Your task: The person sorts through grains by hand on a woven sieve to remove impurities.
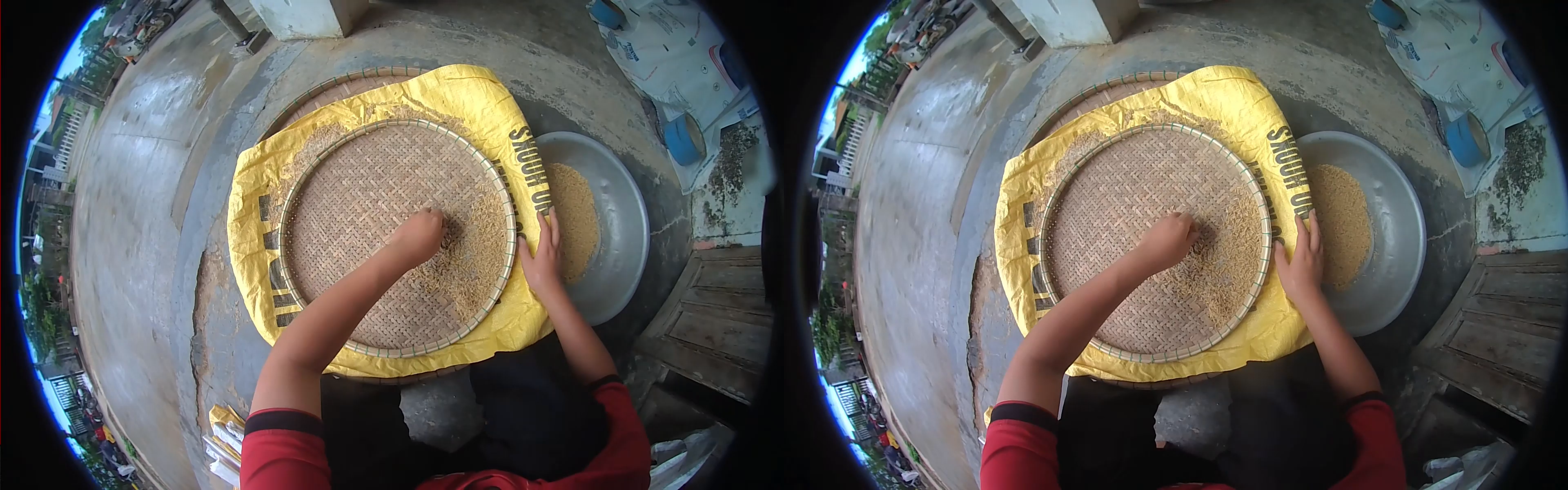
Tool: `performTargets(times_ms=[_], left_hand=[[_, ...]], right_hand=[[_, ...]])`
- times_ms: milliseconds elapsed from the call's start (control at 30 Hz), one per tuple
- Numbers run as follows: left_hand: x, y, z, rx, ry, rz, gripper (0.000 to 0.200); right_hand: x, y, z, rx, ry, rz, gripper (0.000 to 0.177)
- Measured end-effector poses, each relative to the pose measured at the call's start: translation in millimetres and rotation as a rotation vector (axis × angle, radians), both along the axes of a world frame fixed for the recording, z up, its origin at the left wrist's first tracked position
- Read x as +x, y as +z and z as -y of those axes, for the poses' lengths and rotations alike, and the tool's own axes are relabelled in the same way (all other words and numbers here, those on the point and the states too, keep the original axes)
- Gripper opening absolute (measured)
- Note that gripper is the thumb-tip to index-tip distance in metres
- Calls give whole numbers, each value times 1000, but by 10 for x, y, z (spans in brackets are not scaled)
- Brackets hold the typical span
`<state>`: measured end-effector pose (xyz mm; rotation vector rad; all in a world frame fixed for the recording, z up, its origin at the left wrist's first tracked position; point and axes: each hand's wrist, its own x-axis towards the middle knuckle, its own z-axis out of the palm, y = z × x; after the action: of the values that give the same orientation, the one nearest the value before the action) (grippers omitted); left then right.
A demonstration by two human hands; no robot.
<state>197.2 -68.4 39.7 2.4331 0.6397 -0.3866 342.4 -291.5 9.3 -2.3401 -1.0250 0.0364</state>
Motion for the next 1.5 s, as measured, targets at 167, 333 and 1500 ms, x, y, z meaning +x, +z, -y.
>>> performTargets(times_ms=[167, 333, 1500], left_hand=[[559, 983, 267, -968, -157, 553, 39], [306, 460, -186, -332, 90, 428, 33], [-119, 110, -379, -311, 15, 165, 23]], right_hand=[[-12, -20, 12, -64, -8, 27, 62], [-5, 13, -10, -24, 6, 46, 61], [-23, 0, 3, -25, 2, 35, 62]])
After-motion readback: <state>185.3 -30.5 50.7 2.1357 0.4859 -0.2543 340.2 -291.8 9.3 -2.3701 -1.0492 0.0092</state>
